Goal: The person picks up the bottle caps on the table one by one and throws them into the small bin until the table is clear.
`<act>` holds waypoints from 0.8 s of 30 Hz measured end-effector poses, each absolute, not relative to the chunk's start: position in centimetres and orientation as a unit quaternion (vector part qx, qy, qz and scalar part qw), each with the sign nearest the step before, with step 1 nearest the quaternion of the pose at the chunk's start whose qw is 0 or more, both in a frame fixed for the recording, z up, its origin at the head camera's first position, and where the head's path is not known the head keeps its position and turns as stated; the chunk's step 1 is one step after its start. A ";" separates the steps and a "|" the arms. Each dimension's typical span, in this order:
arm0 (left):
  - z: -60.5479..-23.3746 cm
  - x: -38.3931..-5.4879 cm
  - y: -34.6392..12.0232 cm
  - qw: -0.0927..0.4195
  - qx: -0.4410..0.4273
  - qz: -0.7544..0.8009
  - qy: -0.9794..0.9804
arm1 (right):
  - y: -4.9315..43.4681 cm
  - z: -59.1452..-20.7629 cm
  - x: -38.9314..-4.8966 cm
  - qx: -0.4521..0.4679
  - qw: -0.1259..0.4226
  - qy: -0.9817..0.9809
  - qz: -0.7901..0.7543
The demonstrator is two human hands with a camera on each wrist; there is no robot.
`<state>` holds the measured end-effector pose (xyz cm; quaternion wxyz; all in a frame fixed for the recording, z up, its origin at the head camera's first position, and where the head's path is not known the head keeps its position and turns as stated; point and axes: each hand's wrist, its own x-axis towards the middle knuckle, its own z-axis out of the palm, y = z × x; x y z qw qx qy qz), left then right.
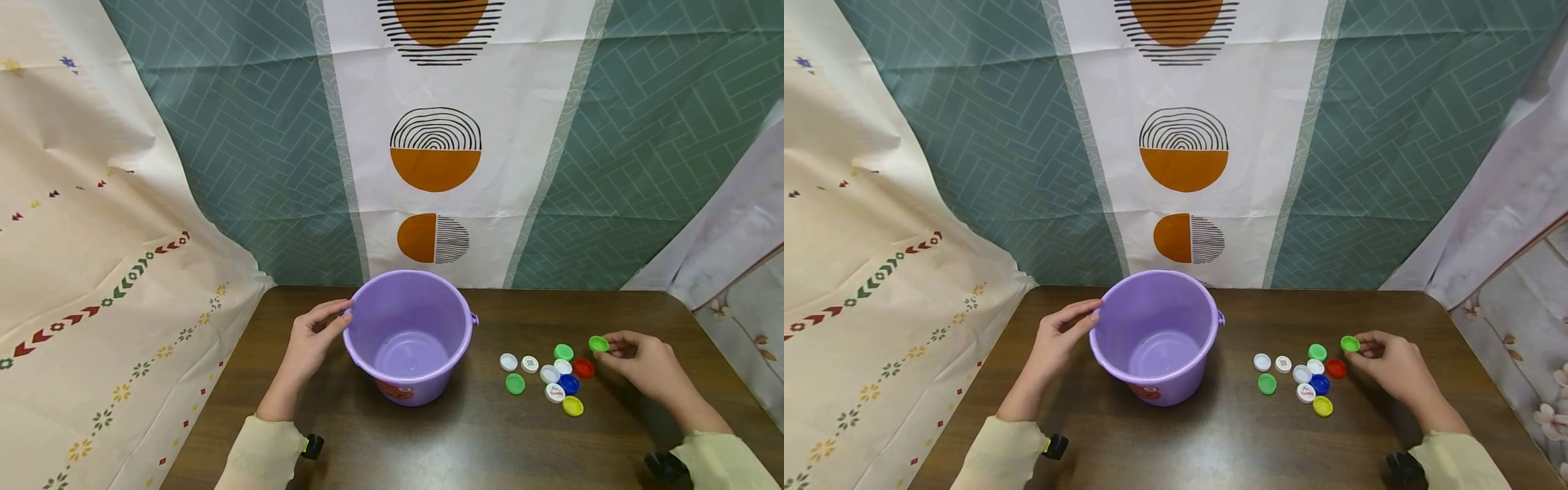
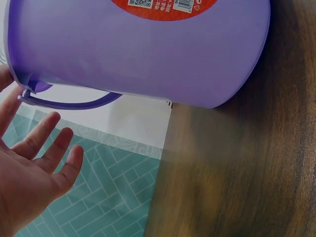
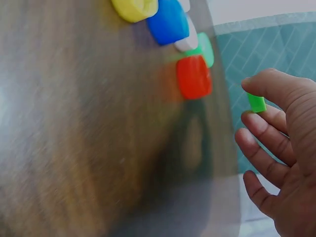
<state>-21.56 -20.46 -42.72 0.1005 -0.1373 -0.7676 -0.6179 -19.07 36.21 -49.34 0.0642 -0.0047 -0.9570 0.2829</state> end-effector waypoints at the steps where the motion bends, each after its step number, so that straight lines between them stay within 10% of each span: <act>1: -42.6 -21.5 -20.4 0.101 -0.136 -0.617 -0.768 | 36.0 -49.1 -19.2 -0.003 0.070 -0.956 0.284; 24: -42.8 -21.5 -20.5 0.095 -0.131 -0.623 -0.766 | 27.2 -39.9 -22.3 0.076 0.104 -0.941 0.313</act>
